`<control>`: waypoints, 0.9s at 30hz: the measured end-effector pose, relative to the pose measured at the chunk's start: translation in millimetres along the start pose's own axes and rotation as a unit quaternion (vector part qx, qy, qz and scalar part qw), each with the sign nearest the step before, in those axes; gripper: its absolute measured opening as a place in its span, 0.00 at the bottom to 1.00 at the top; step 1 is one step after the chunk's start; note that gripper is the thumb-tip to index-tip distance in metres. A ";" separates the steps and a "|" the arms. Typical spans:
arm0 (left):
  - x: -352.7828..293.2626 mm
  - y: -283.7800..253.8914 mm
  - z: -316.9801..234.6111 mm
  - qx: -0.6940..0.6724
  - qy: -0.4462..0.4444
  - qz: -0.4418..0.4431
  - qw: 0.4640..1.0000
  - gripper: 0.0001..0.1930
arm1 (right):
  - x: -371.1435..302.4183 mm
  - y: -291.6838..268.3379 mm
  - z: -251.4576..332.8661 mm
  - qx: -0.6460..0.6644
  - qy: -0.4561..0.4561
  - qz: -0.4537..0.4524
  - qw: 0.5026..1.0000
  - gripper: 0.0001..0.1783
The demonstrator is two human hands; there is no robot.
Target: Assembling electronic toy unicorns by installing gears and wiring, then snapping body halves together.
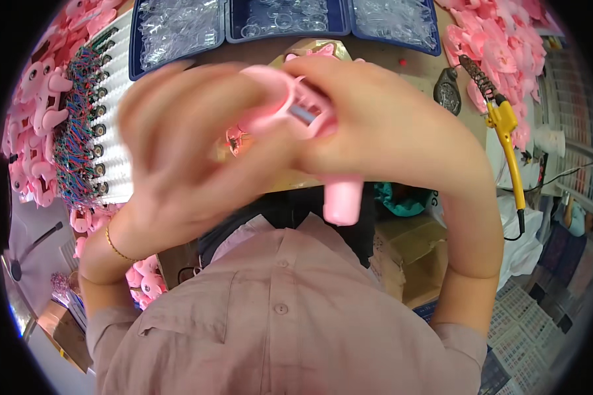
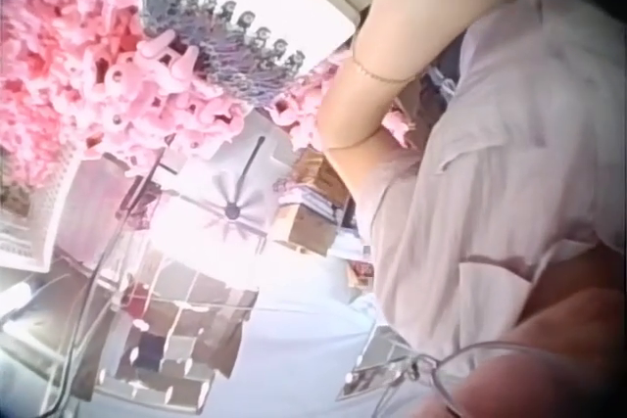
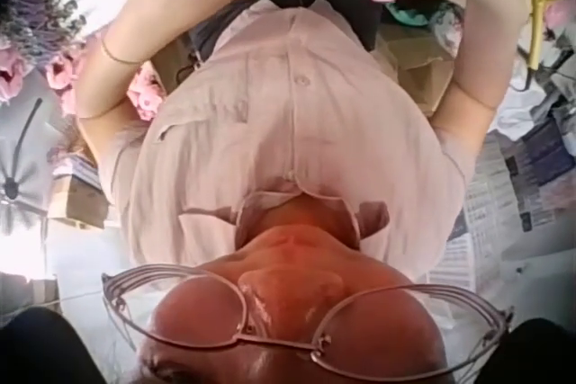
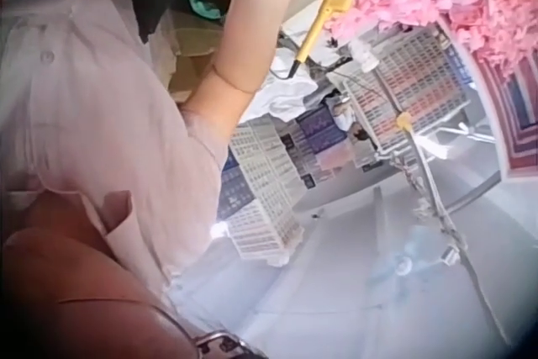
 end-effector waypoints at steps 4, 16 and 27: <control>-60.4 22.0 9.6 -0.086 -0.213 0.005 0.973 0.18 | 5.8 -9.0 -11.0 0.134 0.156 0.026 0.978 0.34; -61.8 36.9 -24.1 -0.006 -0.103 0.118 0.988 0.16 | 14.2 -7.2 -17.4 0.192 0.149 0.094 0.965 0.29; -40.9 33.6 -68.0 0.253 0.135 0.345 0.894 0.22 | 7.7 -2.5 -16.2 0.169 0.164 0.027 0.972 0.34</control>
Point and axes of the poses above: each hand's wrist, its own x-axis towards the middle knuckle, its own y-axis out of the palm, z = x × y, the point moved 3 cm from there along x, towards the middle knuckle, and after that the axes turned 13 degrees about x, right-handed, at the moved point
